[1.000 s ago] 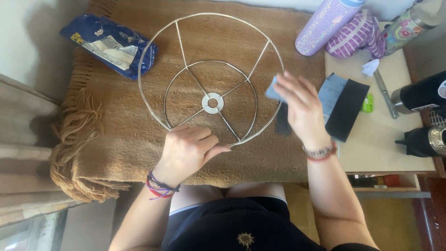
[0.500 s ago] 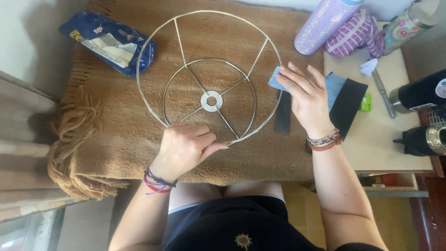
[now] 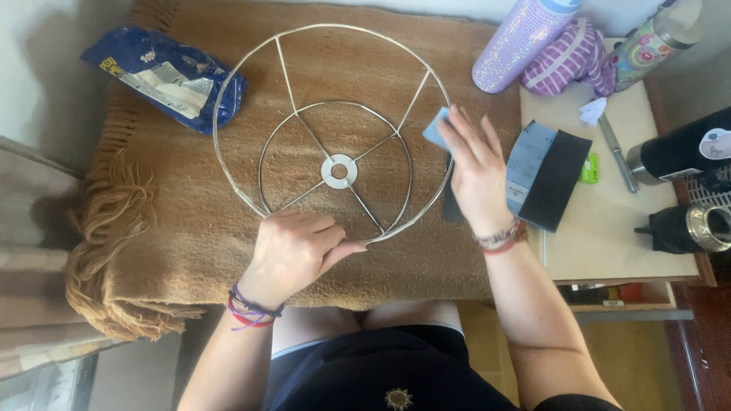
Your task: Sanding the wires of a metal lampshade frame using sandpaper to smooth the surface.
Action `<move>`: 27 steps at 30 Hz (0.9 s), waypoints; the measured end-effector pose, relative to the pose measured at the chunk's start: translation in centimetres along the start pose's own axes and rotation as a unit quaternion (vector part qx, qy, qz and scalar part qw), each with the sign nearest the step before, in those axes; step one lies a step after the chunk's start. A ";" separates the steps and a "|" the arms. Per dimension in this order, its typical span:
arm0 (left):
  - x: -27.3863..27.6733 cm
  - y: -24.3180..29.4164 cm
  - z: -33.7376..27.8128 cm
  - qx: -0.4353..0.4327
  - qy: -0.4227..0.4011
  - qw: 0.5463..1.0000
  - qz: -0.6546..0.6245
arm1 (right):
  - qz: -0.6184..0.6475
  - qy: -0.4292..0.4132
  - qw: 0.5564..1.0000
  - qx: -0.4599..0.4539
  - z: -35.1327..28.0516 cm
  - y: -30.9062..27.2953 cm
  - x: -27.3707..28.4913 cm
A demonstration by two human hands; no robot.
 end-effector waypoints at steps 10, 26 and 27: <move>-0.3 -0.1 0.3 -0.008 -0.013 1.000 -0.008 | -0.043 -0.001 0.999 -0.003 -0.6 0.1 -0.1; 0.0 -0.1 0.4 0.002 0.011 1.000 0.003 | -0.041 0.005 0.998 0.049 1.0 1.5 -1.8; 0.1 -0.1 0.2 0.001 0.011 1.000 0.004 | -0.041 0.007 0.998 0.048 0.5 0.6 -1.0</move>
Point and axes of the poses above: each hand's wrist, its own z-axis towards the middle knuckle, its own x-axis out of the back of the hand, y = z × x, the point moved 9 cm from there along z, towards the middle knuckle, and after that the axes turned 12 degrees about y, right-handed, at the moved point
